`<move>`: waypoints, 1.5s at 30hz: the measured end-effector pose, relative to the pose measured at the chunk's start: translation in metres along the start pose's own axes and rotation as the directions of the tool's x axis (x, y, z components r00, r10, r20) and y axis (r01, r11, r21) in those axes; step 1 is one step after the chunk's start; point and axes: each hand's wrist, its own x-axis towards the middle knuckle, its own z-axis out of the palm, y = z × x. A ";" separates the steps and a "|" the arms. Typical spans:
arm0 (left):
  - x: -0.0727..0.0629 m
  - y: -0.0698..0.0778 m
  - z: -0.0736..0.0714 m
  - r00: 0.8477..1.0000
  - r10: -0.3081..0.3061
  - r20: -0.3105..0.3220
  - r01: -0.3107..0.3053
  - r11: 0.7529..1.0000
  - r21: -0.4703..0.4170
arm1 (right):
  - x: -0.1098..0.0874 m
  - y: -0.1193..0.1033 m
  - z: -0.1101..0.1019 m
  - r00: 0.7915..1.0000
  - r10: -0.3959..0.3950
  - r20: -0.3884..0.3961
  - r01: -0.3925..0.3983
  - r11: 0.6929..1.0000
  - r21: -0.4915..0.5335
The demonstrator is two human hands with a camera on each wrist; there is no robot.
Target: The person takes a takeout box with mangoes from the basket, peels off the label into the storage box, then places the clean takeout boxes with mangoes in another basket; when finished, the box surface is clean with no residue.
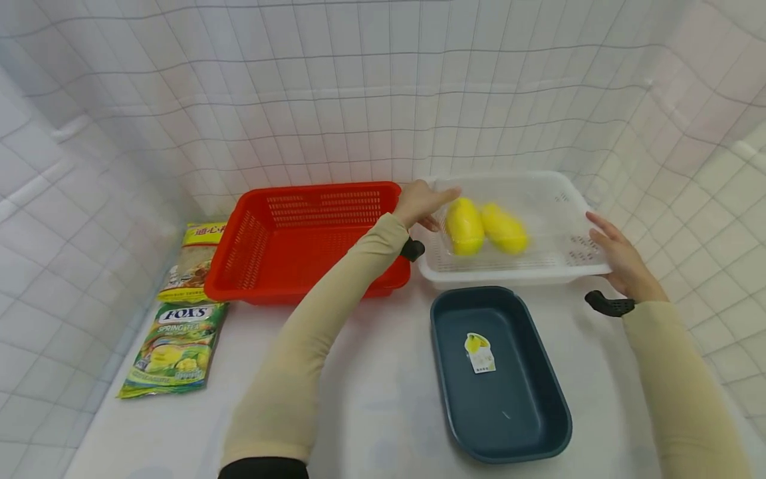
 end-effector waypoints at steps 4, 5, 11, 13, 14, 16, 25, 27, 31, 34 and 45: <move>0.010 -0.001 0.008 0.998 -0.048 -0.030 0.050 0.997 0.054 | 0.003 0.000 0.005 1.000 0.021 -0.009 -0.021 1.000 -0.014; 0.011 -0.001 0.009 0.998 -0.049 -0.028 0.051 0.997 0.065 | 0.003 0.000 0.006 1.000 0.024 -0.016 -0.025 0.999 -0.023; 0.017 -0.002 0.015 0.998 -0.059 0.011 0.057 0.990 0.132 | 0.003 0.000 0.008 0.999 0.030 -0.043 -0.033 0.997 -0.071; 0.019 -0.003 0.018 0.997 -0.075 0.020 0.070 0.985 0.159 | 0.002 0.000 0.009 0.999 0.031 -0.041 -0.034 0.997 -0.073; 0.020 -0.002 0.019 0.996 -0.081 0.025 0.075 0.982 0.176 | 0.002 0.000 0.009 0.999 0.031 -0.036 -0.033 0.997 -0.074; 0.021 -0.001 0.022 0.995 -0.088 0.036 0.078 0.974 0.211 | 0.002 0.000 0.009 0.999 0.030 -0.034 -0.032 0.997 -0.066; 0.028 -0.001 0.025 0.981 -0.162 0.102 0.126 0.948 0.293 | 0.002 0.001 0.010 0.999 0.018 -0.027 -0.019 0.999 -0.033; 0.030 -0.001 0.026 0.981 -0.167 0.104 0.129 0.945 0.299 | 0.002 0.000 0.010 0.999 0.017 -0.028 -0.018 0.999 -0.033; 0.031 0.000 0.028 0.981 -0.135 0.138 0.076 0.928 0.365 | 0.001 -0.001 0.008 0.999 0.011 -0.036 -0.012 0.999 -0.034; 0.034 0.000 0.031 0.978 -0.135 0.157 0.060 0.912 0.406 | 0.001 -0.002 0.007 1.000 0.006 -0.031 -0.007 1.000 -0.016; 0.059 -0.015 0.044 0.985 -0.106 0.136 0.041 0.912 0.409 | 0.000 0.000 0.002 0.999 0.004 -0.036 -0.005 1.000 -0.013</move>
